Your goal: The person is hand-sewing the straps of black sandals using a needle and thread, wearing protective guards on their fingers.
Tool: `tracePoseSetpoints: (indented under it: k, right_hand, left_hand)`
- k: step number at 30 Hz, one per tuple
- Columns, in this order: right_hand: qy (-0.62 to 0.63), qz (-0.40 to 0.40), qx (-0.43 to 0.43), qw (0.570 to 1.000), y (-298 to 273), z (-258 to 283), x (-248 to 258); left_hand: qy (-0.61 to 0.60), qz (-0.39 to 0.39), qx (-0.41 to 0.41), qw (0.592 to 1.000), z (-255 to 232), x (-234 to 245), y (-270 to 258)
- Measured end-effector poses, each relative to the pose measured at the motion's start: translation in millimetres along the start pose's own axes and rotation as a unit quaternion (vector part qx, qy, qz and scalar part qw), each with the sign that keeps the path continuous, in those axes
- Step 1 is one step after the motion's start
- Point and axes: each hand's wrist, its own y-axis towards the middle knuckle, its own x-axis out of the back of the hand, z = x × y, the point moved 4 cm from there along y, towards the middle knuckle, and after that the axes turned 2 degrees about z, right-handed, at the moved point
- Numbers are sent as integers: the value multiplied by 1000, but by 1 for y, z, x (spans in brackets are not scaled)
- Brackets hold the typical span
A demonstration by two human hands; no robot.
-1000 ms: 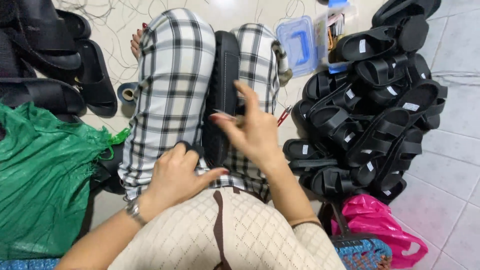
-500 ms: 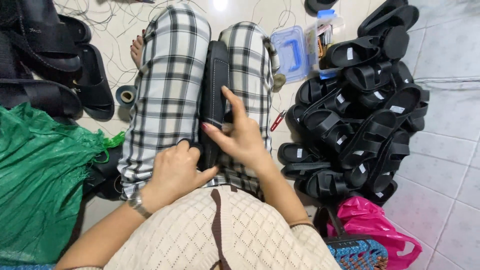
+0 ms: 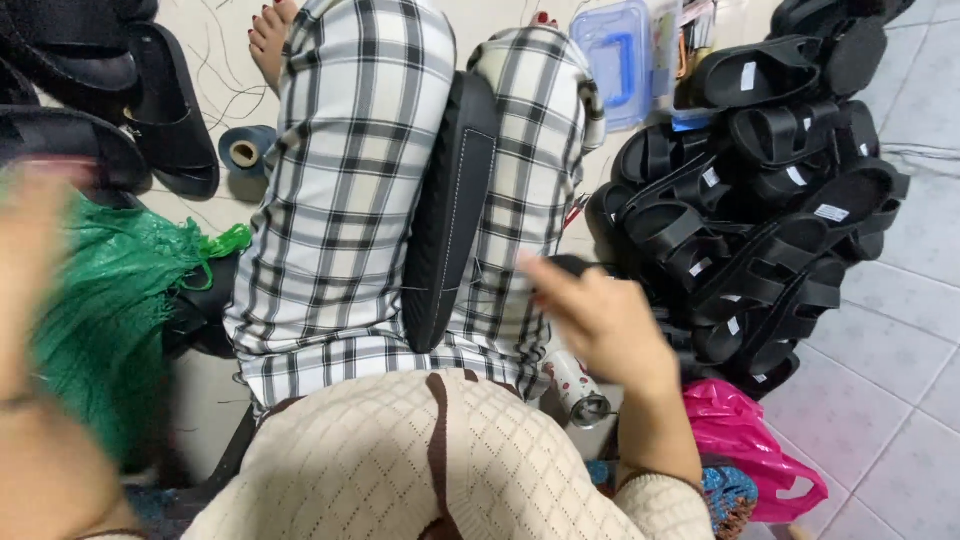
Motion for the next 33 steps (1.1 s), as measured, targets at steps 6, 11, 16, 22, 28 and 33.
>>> tracePoseSetpoints:
  k: [6,11,16,22,28,33]
  right_hand:
    - [-94,98,98,986,31,33,-13]
    - [-103,112,100,983,35,32,-10]
    - [-114,127,112,979,41,36,-1]
    - [-192,195,75,959,42,59,7]
    - [-134,153,99,974,39,53,-5]
    - [-109,114,113,981,54,63,-12]
  left_hand:
    - [175,228,-98,953,-134,-110,19]
    - [202,203,-253,924,-120,-150,12]
    - [206,211,-251,922,-119,-154,12]
    - [276,29,-350,895,-128,-156,11]
    - [273,13,-354,894,-123,-158,17]
    - [293,-7,-362,885,-119,-157,19]
